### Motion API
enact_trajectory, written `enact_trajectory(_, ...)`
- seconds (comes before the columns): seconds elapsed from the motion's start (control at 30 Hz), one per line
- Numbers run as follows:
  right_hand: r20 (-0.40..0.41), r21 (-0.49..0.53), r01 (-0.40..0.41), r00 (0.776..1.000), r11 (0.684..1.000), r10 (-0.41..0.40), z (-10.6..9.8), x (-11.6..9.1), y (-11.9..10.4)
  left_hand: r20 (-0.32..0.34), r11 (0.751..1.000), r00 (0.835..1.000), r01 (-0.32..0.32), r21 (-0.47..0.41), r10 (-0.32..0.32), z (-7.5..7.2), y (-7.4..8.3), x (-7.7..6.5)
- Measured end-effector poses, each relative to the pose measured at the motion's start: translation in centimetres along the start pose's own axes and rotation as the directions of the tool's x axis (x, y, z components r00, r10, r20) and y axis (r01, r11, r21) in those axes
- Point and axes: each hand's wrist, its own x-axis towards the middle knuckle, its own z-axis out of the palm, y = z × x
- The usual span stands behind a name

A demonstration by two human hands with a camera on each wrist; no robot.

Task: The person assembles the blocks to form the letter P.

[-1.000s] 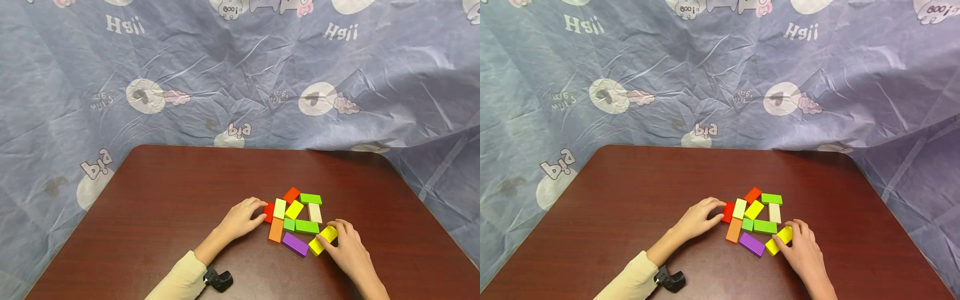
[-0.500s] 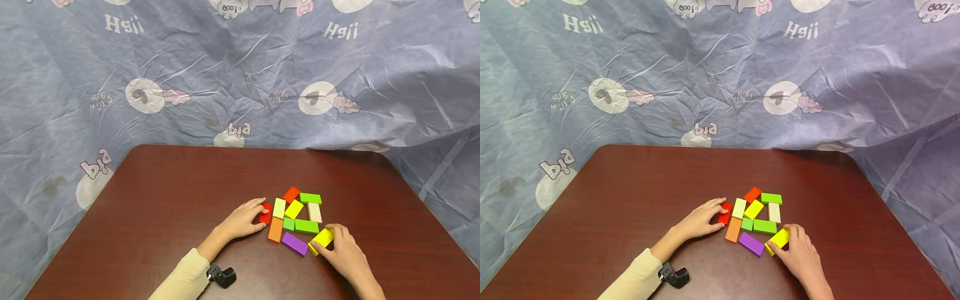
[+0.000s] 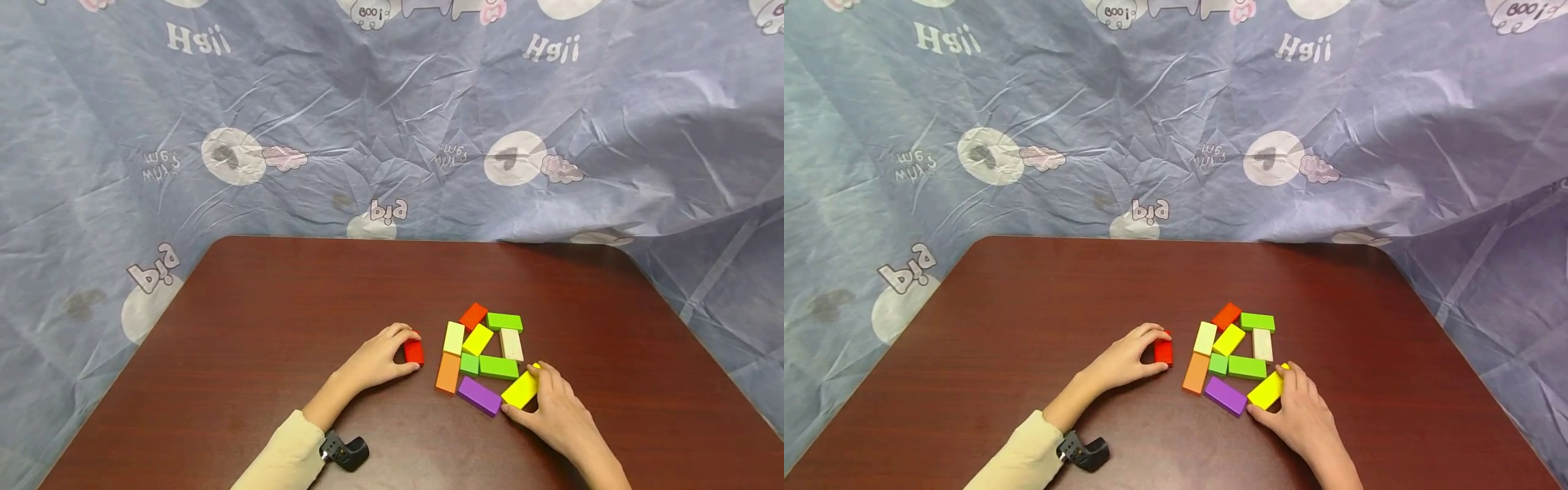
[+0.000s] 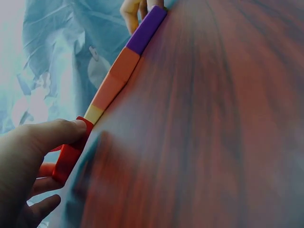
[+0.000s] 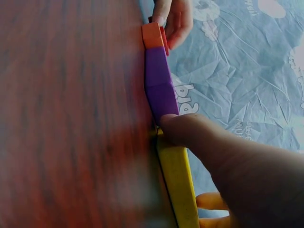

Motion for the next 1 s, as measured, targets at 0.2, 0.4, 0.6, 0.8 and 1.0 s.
enact_trajectory(0.2, 0.032, 0.007, -0.003, 0.999, 1.0, 0.003, -0.5, 0.3, 0.0, 0.004, 1.0, 1.0, 0.019, -0.019, -0.018, -0.4, -0.9, -1.4)
enact_trajectory(0.4, 0.025, -0.001, 0.005, 1.0, 1.0, -0.005, -1.0, 0.5, -0.5, -0.019, 0.998, 1.0, 0.023, -0.056, -0.024, -0.5, -2.0, -2.2)
enact_trajectory(0.6, -0.094, -0.028, 0.052, 0.994, 0.998, -0.055, -1.8, 0.6, -1.9, -0.001, 0.98, 0.999, 0.033, -0.196, -0.033, -0.3, -2.4, -2.1)
enact_trajectory(0.8, -0.152, -0.054, 0.205, 0.966, 0.977, -0.211, -1.6, 0.8, -5.6, -0.005, 0.963, 1.0, 0.022, -0.269, -0.025, -0.1, -2.8, -2.2)
enact_trajectory(1.0, -0.09, -0.019, 0.439, 0.894, 0.898, -0.439, 0.8, 0.0, -10.0, 0.006, 0.957, 0.999, 0.033, -0.288, -0.033, -0.2, -2.9, -2.2)
